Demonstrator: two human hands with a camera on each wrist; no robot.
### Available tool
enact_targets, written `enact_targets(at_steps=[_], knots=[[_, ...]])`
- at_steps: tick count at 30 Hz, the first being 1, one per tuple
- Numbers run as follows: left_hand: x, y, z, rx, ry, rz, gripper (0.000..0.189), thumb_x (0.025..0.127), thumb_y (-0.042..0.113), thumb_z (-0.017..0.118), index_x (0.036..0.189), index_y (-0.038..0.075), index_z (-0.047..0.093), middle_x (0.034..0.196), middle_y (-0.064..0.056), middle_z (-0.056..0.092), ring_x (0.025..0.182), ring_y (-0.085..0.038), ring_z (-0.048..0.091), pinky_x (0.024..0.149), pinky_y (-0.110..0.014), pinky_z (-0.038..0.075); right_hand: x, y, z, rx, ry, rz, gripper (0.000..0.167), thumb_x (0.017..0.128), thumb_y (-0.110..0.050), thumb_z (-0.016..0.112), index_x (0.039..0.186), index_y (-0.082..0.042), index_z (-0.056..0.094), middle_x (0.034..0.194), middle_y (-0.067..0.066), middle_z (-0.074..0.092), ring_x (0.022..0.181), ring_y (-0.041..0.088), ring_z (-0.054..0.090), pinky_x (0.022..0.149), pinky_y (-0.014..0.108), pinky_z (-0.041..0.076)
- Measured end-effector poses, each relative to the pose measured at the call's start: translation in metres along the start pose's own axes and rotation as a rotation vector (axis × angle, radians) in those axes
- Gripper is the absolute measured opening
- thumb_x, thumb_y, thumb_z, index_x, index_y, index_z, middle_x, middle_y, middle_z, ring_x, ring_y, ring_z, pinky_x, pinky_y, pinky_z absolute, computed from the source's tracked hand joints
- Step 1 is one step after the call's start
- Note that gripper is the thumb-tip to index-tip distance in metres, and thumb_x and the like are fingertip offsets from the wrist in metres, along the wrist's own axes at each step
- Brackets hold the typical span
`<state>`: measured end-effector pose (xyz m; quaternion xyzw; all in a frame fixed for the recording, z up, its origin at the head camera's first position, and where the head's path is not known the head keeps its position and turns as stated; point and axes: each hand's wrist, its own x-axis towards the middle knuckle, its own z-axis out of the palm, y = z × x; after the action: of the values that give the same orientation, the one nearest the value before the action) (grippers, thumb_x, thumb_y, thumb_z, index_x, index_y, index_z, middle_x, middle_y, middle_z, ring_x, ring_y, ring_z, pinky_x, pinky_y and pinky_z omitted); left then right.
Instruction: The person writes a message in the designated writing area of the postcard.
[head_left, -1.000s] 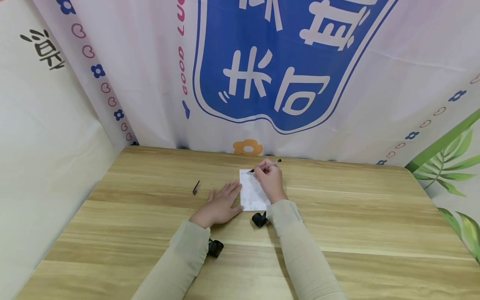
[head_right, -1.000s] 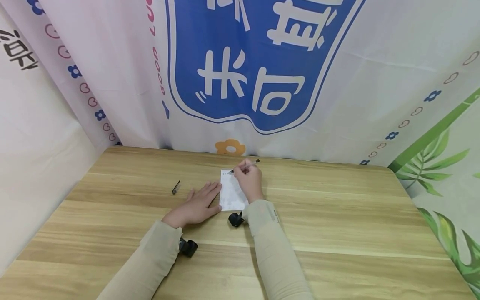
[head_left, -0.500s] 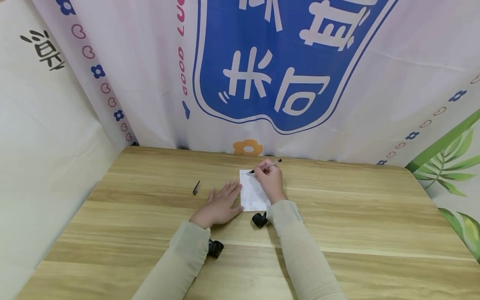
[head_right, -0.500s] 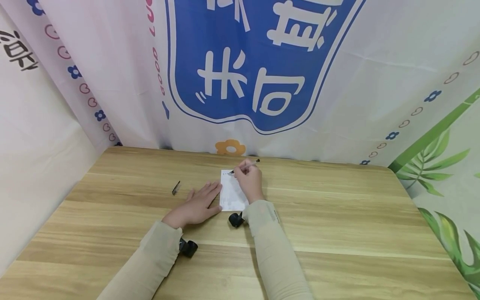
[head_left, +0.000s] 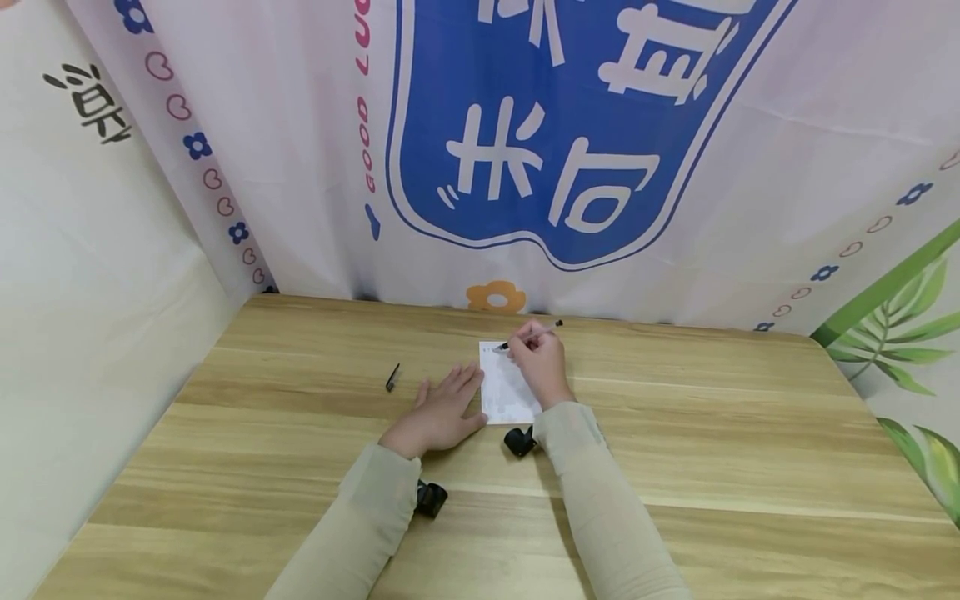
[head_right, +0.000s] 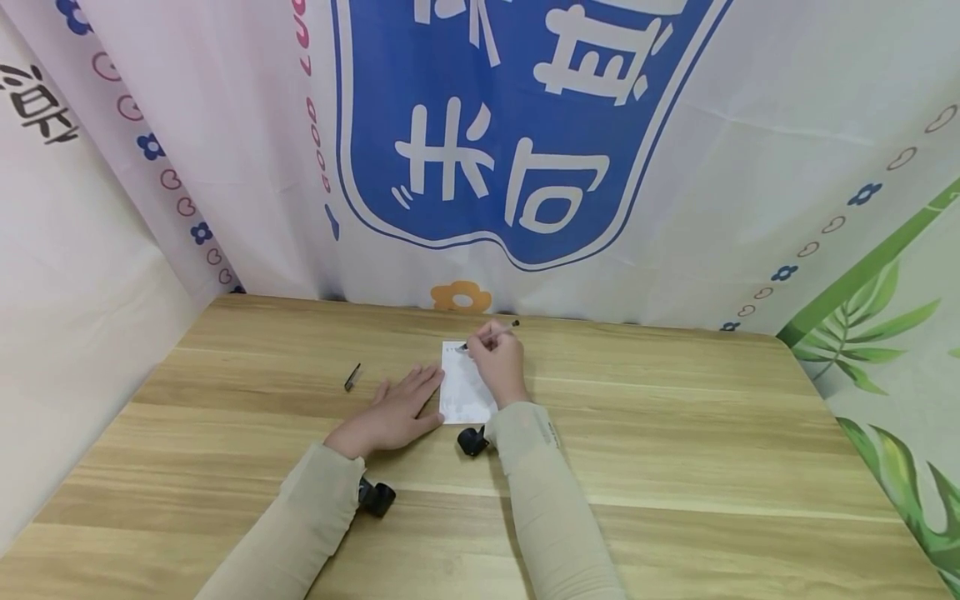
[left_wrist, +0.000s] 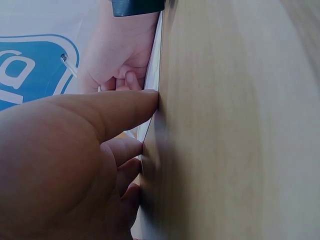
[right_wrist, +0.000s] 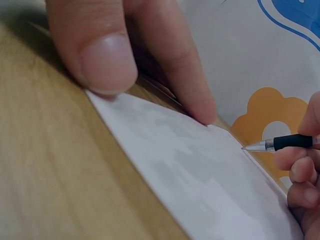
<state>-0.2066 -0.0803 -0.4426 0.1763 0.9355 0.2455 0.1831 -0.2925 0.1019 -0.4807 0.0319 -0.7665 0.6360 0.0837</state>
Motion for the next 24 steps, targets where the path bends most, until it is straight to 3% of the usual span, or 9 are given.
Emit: enact_targets(at_steps=[6, 24], knots=[[0.0012, -0.0009, 0.0016, 0.007, 0.002, -0.003, 0.071, 0.106, 0.036, 0.052, 0.163, 0.009, 0.019, 0.170, -0.008, 0.009, 0.156, -0.029, 0.002, 0.119, -0.064, -0.004, -0.0003, 0.0023, -0.0008, 0.002, 0.001, -0.032, 0.009, 0.090, -0.004, 0.063, 0.081, -0.005, 0.062, 0.074, 0.007, 0.063, 0.066, 0.018, 0.059, 0.058, 0.024, 0.047], [0.0009, -0.0005, 0.0002, 0.008, 0.002, -0.001, 0.071, 0.106, 0.036, 0.051, 0.163, 0.008, 0.018, 0.170, -0.009, 0.009, 0.156, -0.030, 0.002, 0.119, -0.064, -0.004, 0.0007, 0.0007, -0.0012, -0.008, 0.001, -0.006, 0.008, 0.092, -0.007, 0.063, 0.084, -0.006, 0.064, 0.079, 0.008, 0.064, 0.069, 0.017, 0.061, 0.060, 0.024, 0.049]])
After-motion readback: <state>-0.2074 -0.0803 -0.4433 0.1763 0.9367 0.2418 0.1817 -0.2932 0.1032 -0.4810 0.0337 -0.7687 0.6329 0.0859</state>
